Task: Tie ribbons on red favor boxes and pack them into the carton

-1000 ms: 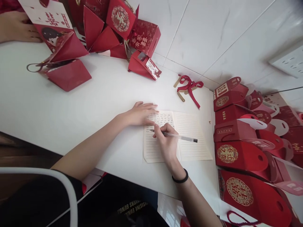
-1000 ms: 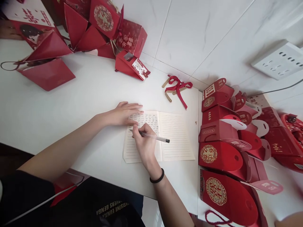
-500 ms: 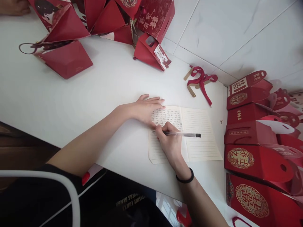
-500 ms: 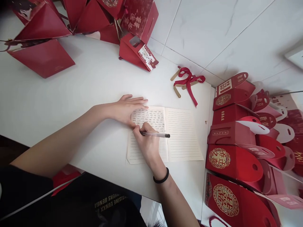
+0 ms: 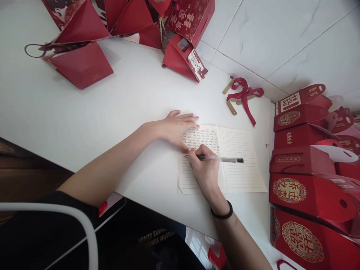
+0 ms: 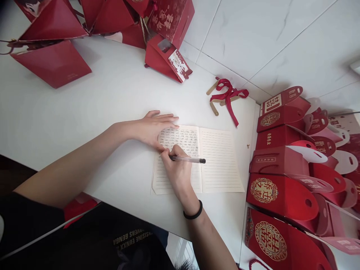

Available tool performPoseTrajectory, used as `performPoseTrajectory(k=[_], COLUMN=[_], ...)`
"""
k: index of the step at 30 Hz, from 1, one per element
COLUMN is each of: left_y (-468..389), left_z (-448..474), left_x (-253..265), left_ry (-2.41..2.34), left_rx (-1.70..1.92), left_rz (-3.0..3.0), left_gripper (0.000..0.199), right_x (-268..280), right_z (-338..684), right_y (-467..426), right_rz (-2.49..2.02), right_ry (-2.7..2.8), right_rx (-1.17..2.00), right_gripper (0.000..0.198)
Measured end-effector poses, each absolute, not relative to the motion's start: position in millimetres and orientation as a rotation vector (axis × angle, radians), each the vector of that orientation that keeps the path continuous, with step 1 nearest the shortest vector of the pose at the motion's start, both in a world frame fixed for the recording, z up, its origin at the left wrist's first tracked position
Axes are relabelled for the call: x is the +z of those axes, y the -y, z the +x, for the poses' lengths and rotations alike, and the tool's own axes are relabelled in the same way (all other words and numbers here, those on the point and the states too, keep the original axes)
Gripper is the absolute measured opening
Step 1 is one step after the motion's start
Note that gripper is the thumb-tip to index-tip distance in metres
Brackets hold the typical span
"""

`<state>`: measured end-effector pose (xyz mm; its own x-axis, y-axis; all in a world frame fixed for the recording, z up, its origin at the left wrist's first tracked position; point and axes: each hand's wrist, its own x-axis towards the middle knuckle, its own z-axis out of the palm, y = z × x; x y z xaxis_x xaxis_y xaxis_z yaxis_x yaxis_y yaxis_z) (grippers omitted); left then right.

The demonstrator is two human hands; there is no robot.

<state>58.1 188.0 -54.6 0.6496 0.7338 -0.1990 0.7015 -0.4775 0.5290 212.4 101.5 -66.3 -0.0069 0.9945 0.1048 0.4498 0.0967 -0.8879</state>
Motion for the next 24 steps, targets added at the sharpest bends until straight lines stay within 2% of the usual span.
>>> performPoseTrajectory(k=[19, 24], left_y=[-187.4, -187.2], left_z=[57.0, 56.4], left_x=[-55.8, -56.1], left_ry=[-1.103, -1.118], left_rx=[0.092, 0.102], left_rz=[2.275, 2.305], left_gripper=[0.082, 0.090], right_x=[-64.6, -65.7], right_z=[212.5, 223.7], right_y=[-100.7, -104.5], right_rz=[-1.467, -1.425], right_ry=[1.523, 1.159], right_rx=[0.826, 1.072], right_gripper=[0.031, 0.035])
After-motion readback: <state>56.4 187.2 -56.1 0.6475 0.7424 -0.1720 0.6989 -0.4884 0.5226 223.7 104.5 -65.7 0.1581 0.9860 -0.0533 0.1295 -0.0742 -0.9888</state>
